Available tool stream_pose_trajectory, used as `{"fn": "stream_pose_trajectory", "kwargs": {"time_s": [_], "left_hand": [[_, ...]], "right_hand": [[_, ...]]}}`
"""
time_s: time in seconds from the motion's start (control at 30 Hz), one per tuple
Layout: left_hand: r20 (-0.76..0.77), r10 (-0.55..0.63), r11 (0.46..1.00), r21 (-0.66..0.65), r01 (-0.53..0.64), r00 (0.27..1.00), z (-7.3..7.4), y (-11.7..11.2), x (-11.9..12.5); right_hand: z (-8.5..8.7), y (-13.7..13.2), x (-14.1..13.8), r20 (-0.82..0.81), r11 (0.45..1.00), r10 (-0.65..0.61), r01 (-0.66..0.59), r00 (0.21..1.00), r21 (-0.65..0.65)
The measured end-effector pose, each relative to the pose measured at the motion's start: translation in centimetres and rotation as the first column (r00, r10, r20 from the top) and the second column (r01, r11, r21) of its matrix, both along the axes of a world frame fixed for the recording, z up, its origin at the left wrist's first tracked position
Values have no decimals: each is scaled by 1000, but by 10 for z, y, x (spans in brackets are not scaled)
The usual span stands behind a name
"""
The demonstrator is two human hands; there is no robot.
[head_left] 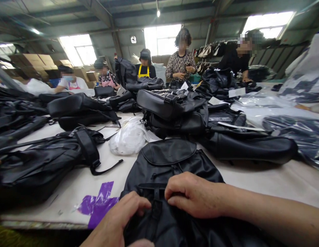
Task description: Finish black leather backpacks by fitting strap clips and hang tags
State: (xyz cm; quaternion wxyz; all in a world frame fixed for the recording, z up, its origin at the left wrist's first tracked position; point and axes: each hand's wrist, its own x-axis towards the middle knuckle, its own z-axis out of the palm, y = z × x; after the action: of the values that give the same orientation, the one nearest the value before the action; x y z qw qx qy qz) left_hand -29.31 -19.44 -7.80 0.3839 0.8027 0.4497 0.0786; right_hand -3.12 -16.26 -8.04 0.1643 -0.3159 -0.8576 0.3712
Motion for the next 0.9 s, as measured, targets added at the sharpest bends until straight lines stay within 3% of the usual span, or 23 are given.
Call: {"fn": "stream_pose_trajectory", "kwargs": {"time_s": [0.1, 0.23, 0.4, 0.53, 0.7, 0.83, 0.9], "left_hand": [[-62, 74, 997, -20, -75, 995, 2, -2, 5], [-123, 98, 994, -36, -103, 988, 0, -2, 10], [-81, 156, 986, 70, -151, 984, -2, -8, 11], [-5, 158, 986, 60, -157, 987, -1, -10, 13], [37, 169, 985, -40, -168, 985, 1, -9, 12], [53, 186, 977, -117, -179, 981, 2, -10, 8], [56, 216, 970, -127, -208, 975, 2, -11, 8]], "right_hand": [[2, 2, -8, 14, 993, 71, -72, 997, 98], [6, 3, -21, 184, 936, 178, -224, 967, 272], [9, 3, -31, 336, 882, 194, -313, 922, 352], [8, 5, -33, 248, 924, 201, -268, 948, 272], [2, 17, -31, 32, 980, 187, -188, 982, 61], [-4, 25, -29, -68, 982, 134, -142, 989, -127], [-6, 25, -29, -89, 979, 117, -130, 989, -158]]}}
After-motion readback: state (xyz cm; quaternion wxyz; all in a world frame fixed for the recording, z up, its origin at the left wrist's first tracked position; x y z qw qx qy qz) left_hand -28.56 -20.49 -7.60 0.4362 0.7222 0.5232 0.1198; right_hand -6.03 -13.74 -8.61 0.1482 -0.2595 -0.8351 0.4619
